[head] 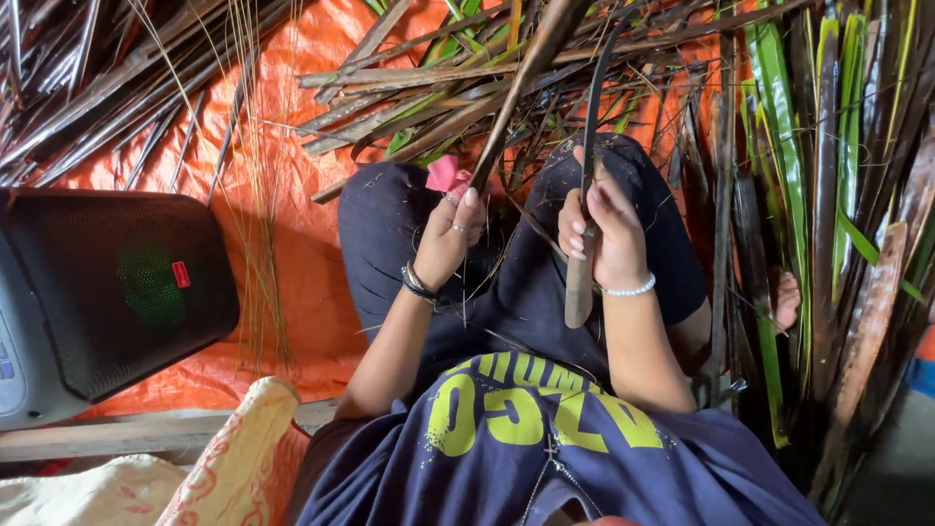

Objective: Stripping husks from plant stalks using a knife while sitting on the floor

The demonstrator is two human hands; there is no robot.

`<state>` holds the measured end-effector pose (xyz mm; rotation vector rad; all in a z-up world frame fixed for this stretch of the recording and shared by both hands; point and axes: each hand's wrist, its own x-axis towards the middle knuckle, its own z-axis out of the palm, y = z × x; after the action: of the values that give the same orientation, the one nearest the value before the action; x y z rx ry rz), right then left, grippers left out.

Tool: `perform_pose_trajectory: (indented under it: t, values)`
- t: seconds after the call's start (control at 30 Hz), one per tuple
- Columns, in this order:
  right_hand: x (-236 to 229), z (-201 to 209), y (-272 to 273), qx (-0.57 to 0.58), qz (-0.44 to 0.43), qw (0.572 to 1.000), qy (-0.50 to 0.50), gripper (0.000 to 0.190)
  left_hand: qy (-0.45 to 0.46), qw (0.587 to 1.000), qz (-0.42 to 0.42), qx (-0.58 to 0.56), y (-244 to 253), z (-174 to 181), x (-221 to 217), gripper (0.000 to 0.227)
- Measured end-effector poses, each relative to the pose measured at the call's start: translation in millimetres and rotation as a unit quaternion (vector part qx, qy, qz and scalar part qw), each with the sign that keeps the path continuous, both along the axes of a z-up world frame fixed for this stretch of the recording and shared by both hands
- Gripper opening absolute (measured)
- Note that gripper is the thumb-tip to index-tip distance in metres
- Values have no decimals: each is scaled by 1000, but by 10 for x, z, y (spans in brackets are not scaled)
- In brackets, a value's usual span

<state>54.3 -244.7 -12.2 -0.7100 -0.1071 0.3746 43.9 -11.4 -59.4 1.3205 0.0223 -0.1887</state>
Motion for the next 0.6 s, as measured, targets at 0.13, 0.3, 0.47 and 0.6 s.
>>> perform_pose_trajectory:
  t: [0.13,0.3,0.47,0.6]
  values:
    - [5,151,96,-146,-109,982,-42,60,7,999,-28,-21,1,226,-25,35]
    - [278,410,155,-261,-241,924,-140,57,3,999,-53,3,132,79,-153,32]
    - [586,879,240,-311,-234,914,-117,45,-89,959,-64,260,387,148,-262,30]
    - [698,725,171,-344,-224,901,-145,40,-81,932,-39,352,789,-55,-275,33]
